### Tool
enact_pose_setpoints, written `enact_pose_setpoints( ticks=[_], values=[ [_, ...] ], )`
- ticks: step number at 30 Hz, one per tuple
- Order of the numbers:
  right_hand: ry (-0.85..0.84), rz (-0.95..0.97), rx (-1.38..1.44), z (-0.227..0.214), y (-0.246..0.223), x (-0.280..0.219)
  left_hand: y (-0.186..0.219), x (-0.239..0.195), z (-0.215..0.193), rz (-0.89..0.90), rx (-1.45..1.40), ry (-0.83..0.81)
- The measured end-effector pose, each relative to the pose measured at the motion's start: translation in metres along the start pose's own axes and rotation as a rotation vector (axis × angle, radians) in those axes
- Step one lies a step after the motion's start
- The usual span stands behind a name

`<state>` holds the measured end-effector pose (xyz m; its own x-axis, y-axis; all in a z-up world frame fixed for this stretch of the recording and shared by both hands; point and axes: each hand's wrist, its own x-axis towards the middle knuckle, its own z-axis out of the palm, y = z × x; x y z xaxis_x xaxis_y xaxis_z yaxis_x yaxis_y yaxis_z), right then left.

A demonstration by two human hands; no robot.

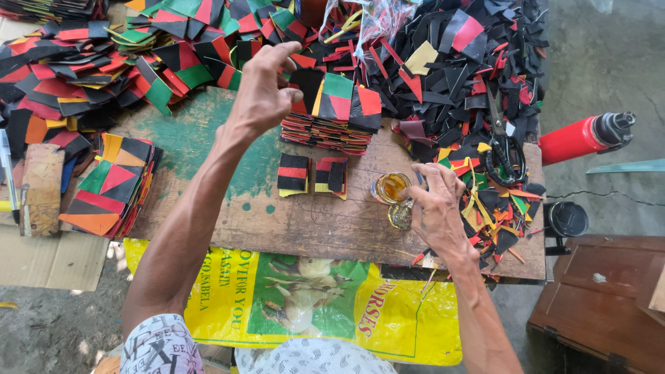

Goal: The person assembles small rectangular decorative items by hand, applying adhesive from a small jar to the edges of multicolored pieces and pressing them together. The person repeatedly picks up pieces, applies adhesive, and stacks the finished items on the table.

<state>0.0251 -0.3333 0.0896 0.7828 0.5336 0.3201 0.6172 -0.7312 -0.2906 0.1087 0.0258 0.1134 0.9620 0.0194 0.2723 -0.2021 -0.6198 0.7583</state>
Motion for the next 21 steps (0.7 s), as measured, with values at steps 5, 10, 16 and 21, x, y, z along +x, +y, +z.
enact_pose_setpoints(
  ticks=[5,10,16,21],
  values=[
    [-0.016,0.0,0.013,0.001,0.001,0.002,0.001,-0.024,-0.011,-0.263,-0.401,-0.051],
    [0.035,0.001,0.087,-0.006,-0.003,0.005,-0.003,-0.095,0.018,-0.305,-1.032,-0.032],
    [0.359,0.218,0.612,0.003,-0.049,-0.019,0.004,-0.175,0.068,-0.303,-1.224,0.028],
    [0.406,0.523,1.182,0.046,-0.11,-0.05,0.034,-0.229,0.079,-0.488,-1.22,-0.146]
  ],
)
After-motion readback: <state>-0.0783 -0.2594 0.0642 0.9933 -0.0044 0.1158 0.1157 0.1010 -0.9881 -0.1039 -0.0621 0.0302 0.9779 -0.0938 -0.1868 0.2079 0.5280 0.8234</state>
